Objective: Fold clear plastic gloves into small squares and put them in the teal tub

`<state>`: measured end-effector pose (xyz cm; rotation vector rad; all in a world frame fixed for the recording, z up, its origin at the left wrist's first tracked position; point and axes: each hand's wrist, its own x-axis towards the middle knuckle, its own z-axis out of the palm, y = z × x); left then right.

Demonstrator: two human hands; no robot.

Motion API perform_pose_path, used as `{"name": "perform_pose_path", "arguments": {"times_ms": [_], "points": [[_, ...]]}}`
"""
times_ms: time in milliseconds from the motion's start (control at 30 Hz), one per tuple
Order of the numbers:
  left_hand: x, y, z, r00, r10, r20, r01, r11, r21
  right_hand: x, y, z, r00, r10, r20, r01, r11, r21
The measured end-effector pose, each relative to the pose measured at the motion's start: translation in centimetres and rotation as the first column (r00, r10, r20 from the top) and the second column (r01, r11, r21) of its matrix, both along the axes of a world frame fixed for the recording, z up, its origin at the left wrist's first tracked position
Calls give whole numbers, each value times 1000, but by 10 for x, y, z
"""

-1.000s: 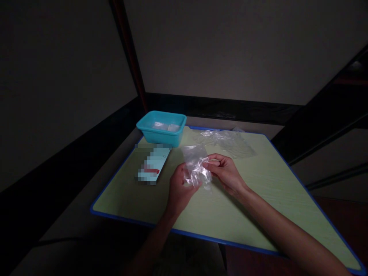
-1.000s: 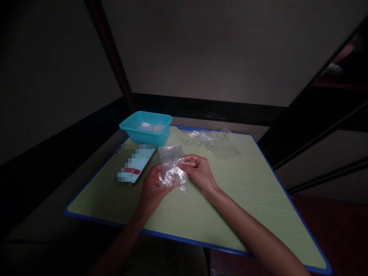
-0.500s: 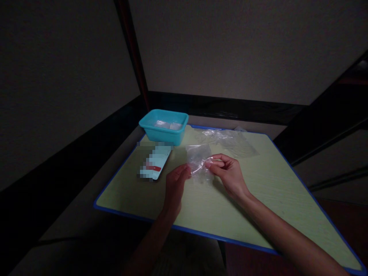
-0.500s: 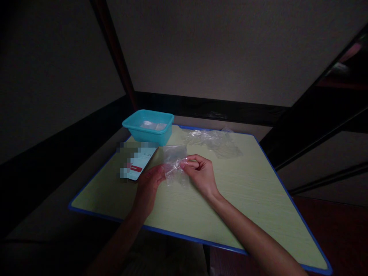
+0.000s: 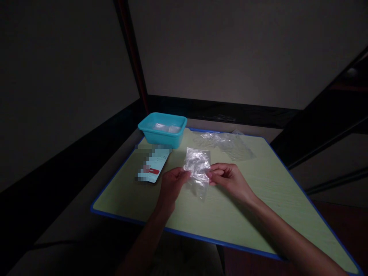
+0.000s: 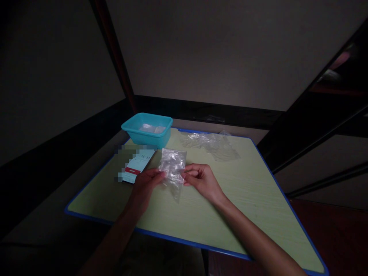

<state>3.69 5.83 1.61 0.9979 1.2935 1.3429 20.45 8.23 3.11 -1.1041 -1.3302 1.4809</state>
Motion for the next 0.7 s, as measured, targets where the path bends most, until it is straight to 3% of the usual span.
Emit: {"name": "perform_pose_path", "arguments": {"times_ms": [300, 700], "points": [[-2, 2, -1, 974, -74, 214, 83, 996, -35, 2, -4, 3, 996, 77, 33, -81, 989, 127], [-5, 8, -2, 978, -176, 110, 170, 984, 57, 7, -4, 7, 990, -5, 142, -51, 920, 389]]}}
